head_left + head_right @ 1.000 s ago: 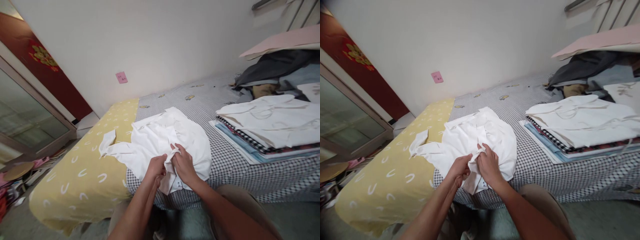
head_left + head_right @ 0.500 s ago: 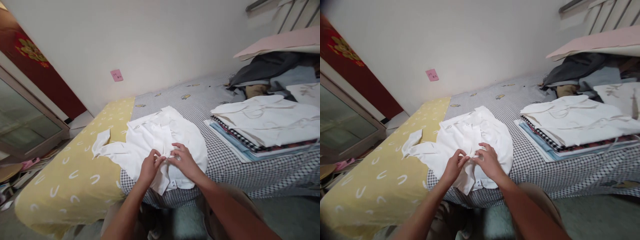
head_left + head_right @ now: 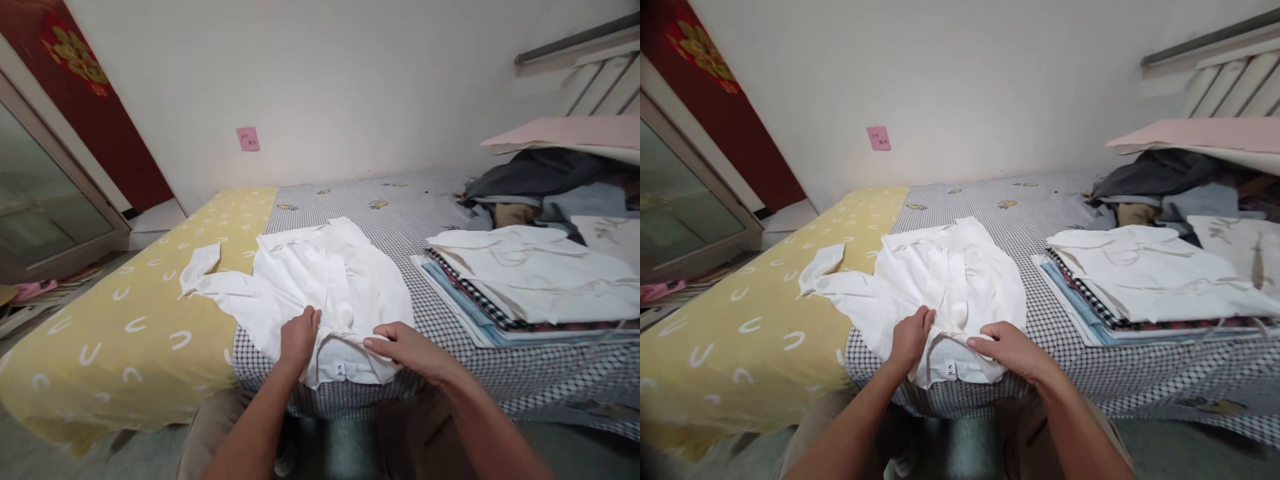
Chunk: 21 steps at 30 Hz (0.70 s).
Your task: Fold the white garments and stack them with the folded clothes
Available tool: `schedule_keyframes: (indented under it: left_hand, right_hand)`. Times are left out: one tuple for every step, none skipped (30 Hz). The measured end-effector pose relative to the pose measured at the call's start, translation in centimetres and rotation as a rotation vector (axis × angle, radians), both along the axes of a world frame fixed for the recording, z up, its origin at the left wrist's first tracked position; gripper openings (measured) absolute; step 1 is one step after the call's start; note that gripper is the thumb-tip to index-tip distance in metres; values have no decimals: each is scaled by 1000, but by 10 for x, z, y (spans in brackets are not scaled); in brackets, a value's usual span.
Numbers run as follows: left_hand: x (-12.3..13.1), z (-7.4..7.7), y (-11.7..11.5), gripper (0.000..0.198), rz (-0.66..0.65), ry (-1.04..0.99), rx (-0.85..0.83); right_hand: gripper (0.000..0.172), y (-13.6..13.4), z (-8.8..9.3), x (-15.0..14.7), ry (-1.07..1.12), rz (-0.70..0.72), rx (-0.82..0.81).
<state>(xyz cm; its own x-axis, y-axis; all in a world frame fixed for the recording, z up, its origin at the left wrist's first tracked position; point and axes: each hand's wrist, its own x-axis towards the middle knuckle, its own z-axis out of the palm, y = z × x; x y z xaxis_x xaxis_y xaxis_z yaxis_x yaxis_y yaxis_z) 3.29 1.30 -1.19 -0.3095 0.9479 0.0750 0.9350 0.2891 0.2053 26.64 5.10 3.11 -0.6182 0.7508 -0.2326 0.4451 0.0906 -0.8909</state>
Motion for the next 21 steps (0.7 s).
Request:
schedule_keyframes:
  left_hand:
    - [1,-1,0,41,7,17,-2]
    - [3,-1,0,42,12,32,-5]
    - [4,-1,0,43,16,44,-6]
    - [6,0,0,43,21,54,-8]
    - [7,0,0,43,27,62,-9]
    - [8,0,1,44,34,69,-10]
    - [9,0,2,44,42,75,-11]
    - [10,0,2,44,49,78,-11]
    - [10,-1,3,45,54,79,-11]
    - [11,-2,4,45,57,79,-10]
    - [11,-3,5,45,59,79,-9]
    - [11,-4,5,45,59,77,-8]
    - [11,-5,6,45,59,75,-8]
    - [11,-6,6,44,58,73,-8]
    - [11,-6,6,44,56,70,-9]
    - [11,-6,7,44,53,66,-9]
    - [11,-6,7,43,50,63,-9]
    - [10,-6,6,43,46,59,-7]
    - [10,-6,6,42,43,57,-5]
    - [10,-5,6,42,41,54,-2]
    - [10,-5,6,42,40,51,2]
  right_hand:
    - [51,1,0,2,-36,36,-28]
    - [52,2,1,3,-68,58,-36]
    - [51,2,2,5,-93,70,-32]
    - [49,1,3,6,-113,78,-29]
    - [47,0,4,6,-121,95,-41]
    - [44,-3,6,7,-106,128,-58]
    - [41,-7,8,7,-62,173,-69]
    - [37,-11,9,7,3,220,-66]
    - [34,-16,9,8,72,252,-46]
    - [32,-21,9,9,131,262,-17]
    - [31,-25,7,10,169,247,15]
    - [32,-29,4,13,176,216,40]
    - [34,-33,0,16,150,176,44]
    - [37,-35,-5,20,105,141,27]
    - [41,-38,-10,24,57,118,-11]
    - [45,-39,-15,28,22,105,-67]
    - [49,-41,-20,31,18,91,-138]
    - [52,-43,-24,33,56,79,-221]
    - [56,-44,-27,34,135,71,-308]
    - [59,-46,-28,33,237,74,-385]
    - [63,-48,-29,31,340,85,-447]
